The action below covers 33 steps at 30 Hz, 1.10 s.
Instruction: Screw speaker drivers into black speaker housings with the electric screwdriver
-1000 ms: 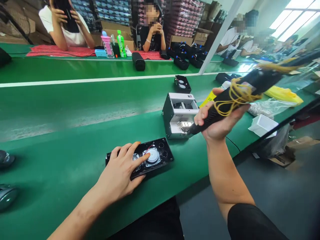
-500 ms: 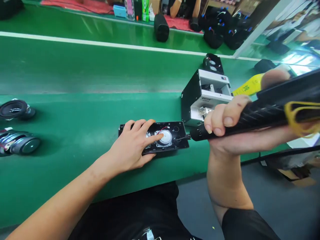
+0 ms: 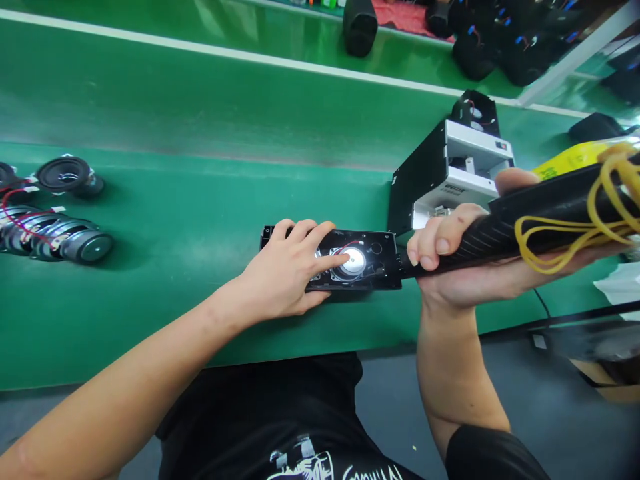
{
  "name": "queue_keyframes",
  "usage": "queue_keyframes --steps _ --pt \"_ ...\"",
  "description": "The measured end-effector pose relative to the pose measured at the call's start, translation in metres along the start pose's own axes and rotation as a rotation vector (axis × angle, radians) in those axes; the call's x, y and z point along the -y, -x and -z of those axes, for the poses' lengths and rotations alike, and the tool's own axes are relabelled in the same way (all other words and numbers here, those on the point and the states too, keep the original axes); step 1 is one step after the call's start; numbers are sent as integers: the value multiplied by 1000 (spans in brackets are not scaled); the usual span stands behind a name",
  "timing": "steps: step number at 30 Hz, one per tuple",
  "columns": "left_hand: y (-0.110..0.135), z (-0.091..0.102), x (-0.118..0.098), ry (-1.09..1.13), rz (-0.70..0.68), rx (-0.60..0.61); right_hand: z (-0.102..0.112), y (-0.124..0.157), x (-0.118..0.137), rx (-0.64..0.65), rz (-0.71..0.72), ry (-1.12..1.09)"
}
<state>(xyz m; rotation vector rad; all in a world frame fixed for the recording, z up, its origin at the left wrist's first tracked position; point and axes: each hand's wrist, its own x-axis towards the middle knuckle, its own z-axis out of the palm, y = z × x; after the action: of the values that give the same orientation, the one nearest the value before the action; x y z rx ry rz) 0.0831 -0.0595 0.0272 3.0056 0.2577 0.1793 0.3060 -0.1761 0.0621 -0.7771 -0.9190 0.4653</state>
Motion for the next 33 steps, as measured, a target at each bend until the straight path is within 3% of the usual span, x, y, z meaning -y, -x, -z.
queue_keyframes --steps 13,30,33 --pt "0 1 -2 -11 7 6 -6 4 -4 -98 -44 45" --pt "-2 4 -6 -60 -11 18 11 24 -25 205 116 -7" --pt "-2 5 -6 -59 -11 21 12 24 -26 191 121 10"
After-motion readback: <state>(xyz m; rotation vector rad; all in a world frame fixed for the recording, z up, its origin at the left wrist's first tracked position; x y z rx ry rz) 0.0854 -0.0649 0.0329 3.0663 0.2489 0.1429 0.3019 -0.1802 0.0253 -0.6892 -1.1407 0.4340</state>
